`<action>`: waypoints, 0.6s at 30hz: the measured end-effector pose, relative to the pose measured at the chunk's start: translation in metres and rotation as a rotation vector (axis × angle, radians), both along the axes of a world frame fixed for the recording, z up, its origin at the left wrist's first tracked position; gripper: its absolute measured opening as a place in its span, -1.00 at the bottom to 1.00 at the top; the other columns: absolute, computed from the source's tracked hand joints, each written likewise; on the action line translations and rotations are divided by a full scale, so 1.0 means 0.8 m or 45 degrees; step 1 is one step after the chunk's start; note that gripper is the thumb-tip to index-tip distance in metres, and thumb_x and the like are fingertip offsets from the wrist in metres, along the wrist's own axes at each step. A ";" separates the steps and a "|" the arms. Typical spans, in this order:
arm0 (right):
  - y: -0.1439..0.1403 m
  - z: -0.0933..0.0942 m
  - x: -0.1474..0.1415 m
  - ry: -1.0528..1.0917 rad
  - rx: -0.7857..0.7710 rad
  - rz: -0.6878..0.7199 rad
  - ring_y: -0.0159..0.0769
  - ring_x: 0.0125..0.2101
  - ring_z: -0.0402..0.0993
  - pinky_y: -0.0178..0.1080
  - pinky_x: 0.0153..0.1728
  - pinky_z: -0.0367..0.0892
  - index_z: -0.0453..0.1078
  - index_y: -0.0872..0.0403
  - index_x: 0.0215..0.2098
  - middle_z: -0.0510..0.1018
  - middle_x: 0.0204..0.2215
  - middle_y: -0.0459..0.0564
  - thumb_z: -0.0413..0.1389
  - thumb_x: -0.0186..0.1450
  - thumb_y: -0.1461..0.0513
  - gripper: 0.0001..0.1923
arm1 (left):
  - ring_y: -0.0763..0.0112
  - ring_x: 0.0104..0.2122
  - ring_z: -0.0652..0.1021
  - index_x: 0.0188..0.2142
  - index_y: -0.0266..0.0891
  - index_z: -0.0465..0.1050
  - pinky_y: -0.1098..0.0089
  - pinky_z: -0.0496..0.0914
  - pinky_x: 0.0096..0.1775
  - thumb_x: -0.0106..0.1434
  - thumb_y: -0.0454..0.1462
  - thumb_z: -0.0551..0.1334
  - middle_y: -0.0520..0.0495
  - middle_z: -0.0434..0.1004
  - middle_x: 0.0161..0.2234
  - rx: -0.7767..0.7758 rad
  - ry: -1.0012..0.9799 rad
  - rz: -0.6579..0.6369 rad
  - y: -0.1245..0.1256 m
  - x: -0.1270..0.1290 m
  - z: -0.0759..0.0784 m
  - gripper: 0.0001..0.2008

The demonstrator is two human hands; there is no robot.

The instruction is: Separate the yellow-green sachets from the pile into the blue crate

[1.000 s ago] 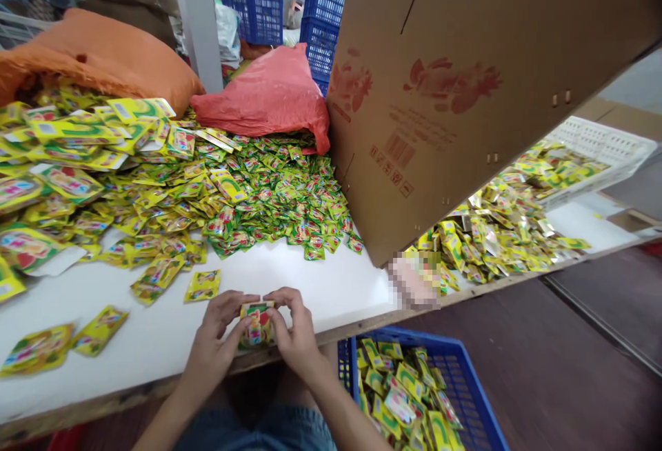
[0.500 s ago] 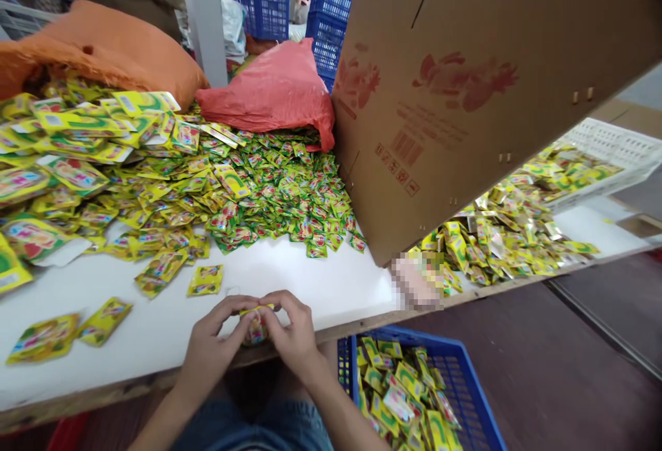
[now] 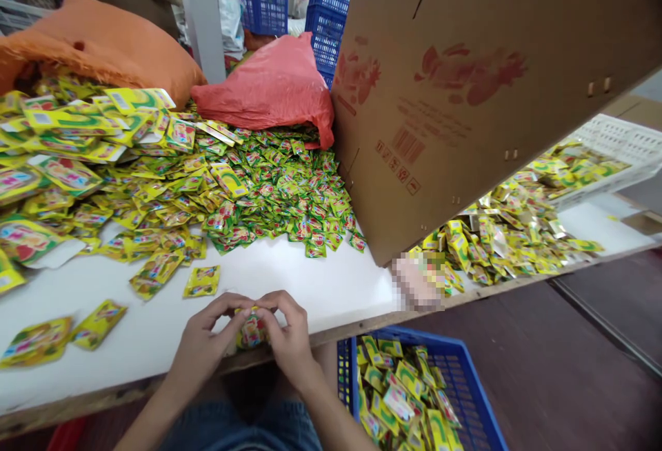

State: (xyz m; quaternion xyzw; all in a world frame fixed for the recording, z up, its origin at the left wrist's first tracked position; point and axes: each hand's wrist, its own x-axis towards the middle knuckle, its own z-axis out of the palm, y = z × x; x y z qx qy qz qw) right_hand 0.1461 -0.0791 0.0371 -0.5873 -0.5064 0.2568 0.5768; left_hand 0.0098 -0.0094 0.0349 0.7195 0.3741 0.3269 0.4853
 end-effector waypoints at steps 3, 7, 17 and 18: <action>-0.003 -0.008 -0.002 0.060 0.040 0.002 -0.33 -0.27 0.42 -0.26 -0.20 0.32 0.43 0.04 -0.31 0.50 -0.35 -0.04 0.05 0.23 0.31 -0.88 | 0.30 -0.20 0.49 -0.32 -0.13 0.52 0.36 0.36 -0.10 0.14 -0.19 0.21 -0.03 0.52 -0.26 0.033 -0.018 0.016 -0.003 -0.008 -0.015 -0.85; -0.008 -0.013 -0.001 0.049 0.032 0.020 -0.31 -0.24 0.42 -0.23 -0.19 0.34 0.45 0.01 -0.28 0.52 -0.32 -0.04 0.06 0.22 0.31 -0.84 | 0.29 -0.17 0.50 -0.24 -0.08 0.53 0.36 0.40 -0.12 0.12 -0.20 0.22 -0.03 0.53 -0.20 0.069 -0.029 -0.008 -0.009 -0.016 -0.028 -0.80; -0.035 0.024 0.012 -0.039 0.018 -0.109 -0.29 -0.25 0.42 -0.25 -0.21 0.33 0.44 -0.01 -0.24 0.52 -0.32 -0.05 0.01 0.25 0.29 -0.81 | 0.28 -0.17 0.52 -0.01 -0.11 0.33 0.29 0.43 -0.11 0.17 -0.21 0.17 -0.06 0.51 -0.14 0.053 -0.047 0.014 -0.036 0.008 -0.008 -0.64; -0.047 0.033 0.027 -0.105 0.014 -0.144 -0.29 -0.26 0.42 -0.25 -0.23 0.33 0.44 -0.01 -0.25 0.51 -0.34 -0.04 -0.01 0.26 0.27 -0.81 | 0.28 -0.17 0.52 0.05 -0.11 0.26 0.29 0.43 -0.11 0.18 -0.21 0.16 -0.07 0.49 -0.12 0.080 -0.026 0.003 -0.029 0.006 -0.003 -0.58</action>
